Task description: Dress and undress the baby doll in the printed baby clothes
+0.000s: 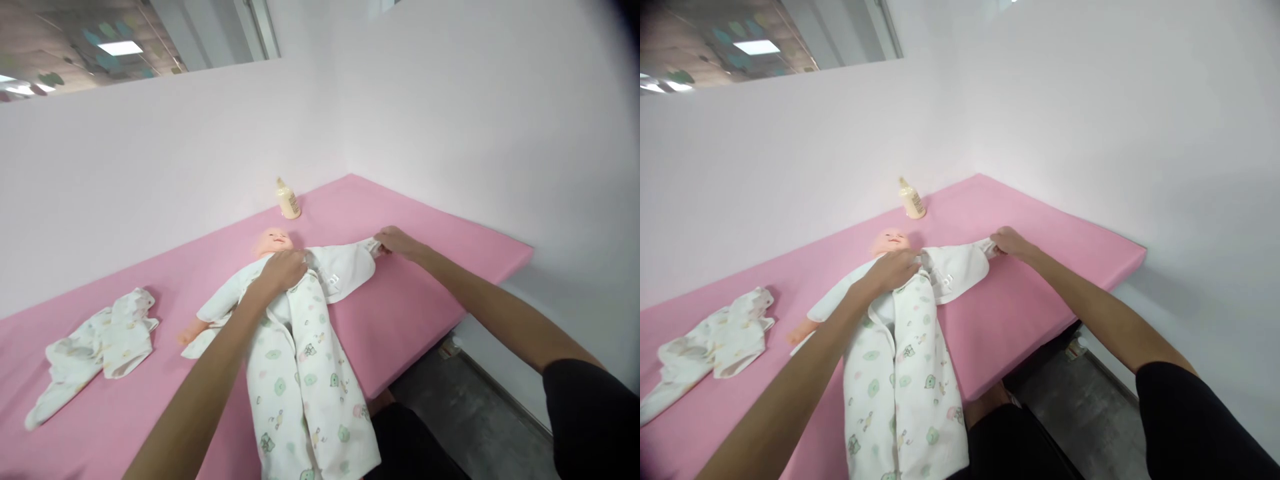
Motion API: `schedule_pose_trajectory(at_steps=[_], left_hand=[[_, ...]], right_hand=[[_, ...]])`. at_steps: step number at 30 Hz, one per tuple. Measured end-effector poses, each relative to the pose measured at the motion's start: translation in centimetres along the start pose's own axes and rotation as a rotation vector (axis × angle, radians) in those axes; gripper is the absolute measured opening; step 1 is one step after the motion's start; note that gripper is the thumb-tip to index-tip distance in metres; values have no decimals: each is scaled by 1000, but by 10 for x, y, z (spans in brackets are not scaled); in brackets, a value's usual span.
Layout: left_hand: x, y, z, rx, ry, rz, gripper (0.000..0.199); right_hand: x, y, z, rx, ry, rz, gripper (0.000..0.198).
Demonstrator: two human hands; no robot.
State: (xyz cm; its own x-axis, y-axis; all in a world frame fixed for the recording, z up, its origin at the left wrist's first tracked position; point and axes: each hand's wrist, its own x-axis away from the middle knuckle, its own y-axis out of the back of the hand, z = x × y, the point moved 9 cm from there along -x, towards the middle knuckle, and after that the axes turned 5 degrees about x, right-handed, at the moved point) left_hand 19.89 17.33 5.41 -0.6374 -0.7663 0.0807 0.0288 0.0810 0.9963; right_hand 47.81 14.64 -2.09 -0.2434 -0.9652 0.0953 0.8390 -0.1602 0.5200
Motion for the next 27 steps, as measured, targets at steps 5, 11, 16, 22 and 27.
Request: schedule_pose_trajectory(at_steps=[5,11,16,22,27], left_hand=[[0,-2,5,-42,3,35,37],[-2,1,-5,-121,23,88,36],[-16,-1,-36,-188,-20,157,41],[-40,-22,-66,-177,-65,177,32],[-44,-28,-68,-193,-103,152,37]], right_hand=[[-4,37,-22,54,-48,-174,24],[5,27,-14,277,-23,-318,17],[21,-2,21,543,105,-385,60],[22,-48,37,516,238,-190,65],[23,-62,47,493,425,-105,34]])
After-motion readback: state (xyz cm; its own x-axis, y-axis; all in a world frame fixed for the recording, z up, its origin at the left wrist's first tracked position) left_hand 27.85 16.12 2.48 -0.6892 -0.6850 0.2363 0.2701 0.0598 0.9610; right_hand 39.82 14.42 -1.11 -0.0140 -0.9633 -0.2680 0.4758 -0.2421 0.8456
